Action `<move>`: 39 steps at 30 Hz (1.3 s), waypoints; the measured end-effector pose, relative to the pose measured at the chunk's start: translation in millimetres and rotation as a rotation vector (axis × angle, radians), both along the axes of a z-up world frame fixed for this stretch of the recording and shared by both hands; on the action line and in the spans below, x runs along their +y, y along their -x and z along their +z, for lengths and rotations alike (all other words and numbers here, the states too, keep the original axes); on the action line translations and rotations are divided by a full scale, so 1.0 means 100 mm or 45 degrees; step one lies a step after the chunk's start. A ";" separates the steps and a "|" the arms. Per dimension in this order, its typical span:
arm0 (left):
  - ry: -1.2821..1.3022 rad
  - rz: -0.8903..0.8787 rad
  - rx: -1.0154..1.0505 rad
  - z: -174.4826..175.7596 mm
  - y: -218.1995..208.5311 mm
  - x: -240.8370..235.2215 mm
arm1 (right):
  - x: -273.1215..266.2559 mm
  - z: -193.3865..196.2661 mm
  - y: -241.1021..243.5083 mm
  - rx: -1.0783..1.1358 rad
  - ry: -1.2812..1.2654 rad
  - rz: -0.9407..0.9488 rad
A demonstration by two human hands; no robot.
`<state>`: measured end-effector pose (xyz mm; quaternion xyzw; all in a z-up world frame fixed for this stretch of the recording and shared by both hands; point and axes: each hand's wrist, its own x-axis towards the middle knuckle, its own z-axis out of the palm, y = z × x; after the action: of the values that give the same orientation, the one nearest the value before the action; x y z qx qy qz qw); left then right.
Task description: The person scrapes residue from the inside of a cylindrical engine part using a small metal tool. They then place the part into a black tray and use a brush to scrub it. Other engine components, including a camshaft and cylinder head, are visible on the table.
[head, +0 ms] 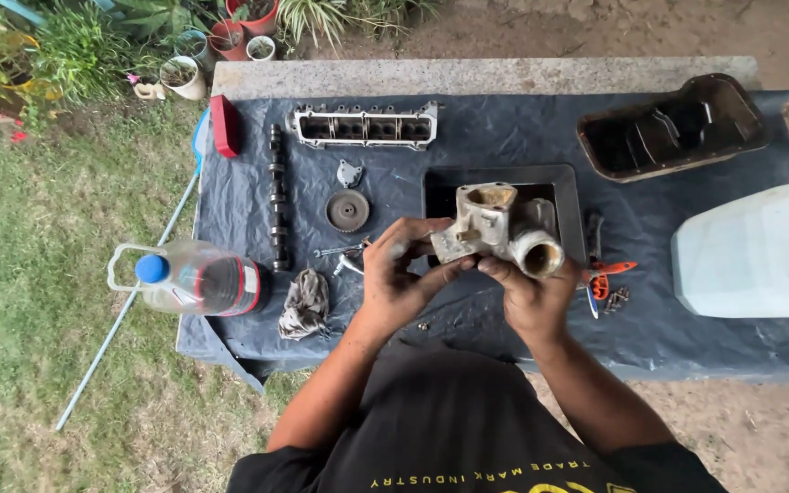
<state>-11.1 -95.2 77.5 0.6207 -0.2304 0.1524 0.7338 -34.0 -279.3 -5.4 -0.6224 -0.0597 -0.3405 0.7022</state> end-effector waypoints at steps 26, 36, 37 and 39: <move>0.047 0.082 -0.806 -0.16 -0.04 -0.03 | 0.00 0.44 0.20 0.012 -0.760 0.718; -0.002 -0.411 -0.481 -0.33 -0.11 0.09 | -0.05 0.91 0.22 -0.245 0.872 0.033; -0.002 -0.427 -0.483 -0.40 -0.11 0.13 | -0.01 0.94 0.19 -0.242 0.871 0.018; 0.244 -0.900 0.088 -0.54 -0.11 0.20 | 0.07 1.01 0.12 -0.235 0.824 0.080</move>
<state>-0.3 -75.5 23.7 0.4358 -0.3905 -0.1107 0.8033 -45.6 -272.5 95.6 -0.7774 -0.2472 -0.3371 0.4699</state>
